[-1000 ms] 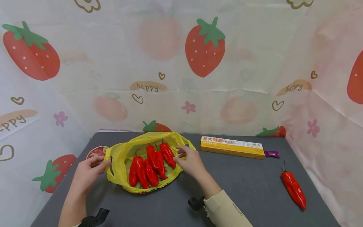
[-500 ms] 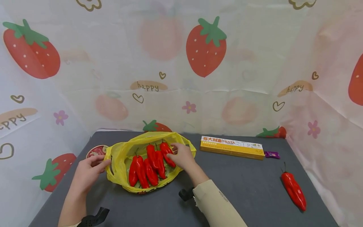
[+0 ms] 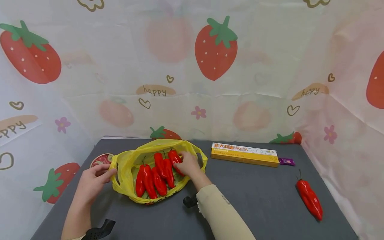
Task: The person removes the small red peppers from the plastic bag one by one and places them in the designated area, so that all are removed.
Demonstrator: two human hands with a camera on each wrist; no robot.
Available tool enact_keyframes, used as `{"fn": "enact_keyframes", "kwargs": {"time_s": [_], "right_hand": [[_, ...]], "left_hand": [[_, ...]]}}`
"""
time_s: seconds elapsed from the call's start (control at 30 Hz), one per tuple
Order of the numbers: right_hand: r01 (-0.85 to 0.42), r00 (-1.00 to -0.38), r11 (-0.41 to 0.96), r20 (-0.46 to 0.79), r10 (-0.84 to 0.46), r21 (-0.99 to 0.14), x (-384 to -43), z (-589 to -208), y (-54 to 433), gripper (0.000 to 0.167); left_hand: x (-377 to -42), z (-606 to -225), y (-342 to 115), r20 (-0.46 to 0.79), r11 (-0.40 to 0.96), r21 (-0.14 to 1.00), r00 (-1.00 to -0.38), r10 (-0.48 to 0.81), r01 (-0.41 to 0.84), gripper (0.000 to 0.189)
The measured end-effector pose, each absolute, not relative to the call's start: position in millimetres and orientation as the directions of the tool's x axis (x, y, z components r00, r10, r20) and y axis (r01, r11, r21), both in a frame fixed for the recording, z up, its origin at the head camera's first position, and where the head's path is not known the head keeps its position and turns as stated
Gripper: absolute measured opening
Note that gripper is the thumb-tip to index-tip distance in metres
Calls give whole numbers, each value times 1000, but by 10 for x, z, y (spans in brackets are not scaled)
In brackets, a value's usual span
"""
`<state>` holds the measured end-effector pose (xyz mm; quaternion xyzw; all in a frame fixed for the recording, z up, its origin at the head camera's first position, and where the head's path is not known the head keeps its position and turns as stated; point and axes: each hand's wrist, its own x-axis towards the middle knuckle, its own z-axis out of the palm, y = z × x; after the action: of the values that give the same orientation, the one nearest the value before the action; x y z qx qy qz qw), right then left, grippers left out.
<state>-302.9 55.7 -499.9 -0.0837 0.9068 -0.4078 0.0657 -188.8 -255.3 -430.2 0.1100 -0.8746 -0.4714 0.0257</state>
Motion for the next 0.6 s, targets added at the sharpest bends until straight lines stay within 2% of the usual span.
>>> {"fn": "enact_keyframes", "kwargs": {"time_s": [0.4, 0.6], "right_hand": [[-61, -987, 682, -60, -152, -729, -3031, -5014, 540, 51], [-75, -982, 648, -59, -182, -758, -2953, -4898, 576, 53]], "left_hand": [[-1889, -4297, -2556, -69, 531, 828, -973, -219, -178, 48], [-1885, -4304, -2568, -69, 528, 831, -974, -216, -176, 50]]}}
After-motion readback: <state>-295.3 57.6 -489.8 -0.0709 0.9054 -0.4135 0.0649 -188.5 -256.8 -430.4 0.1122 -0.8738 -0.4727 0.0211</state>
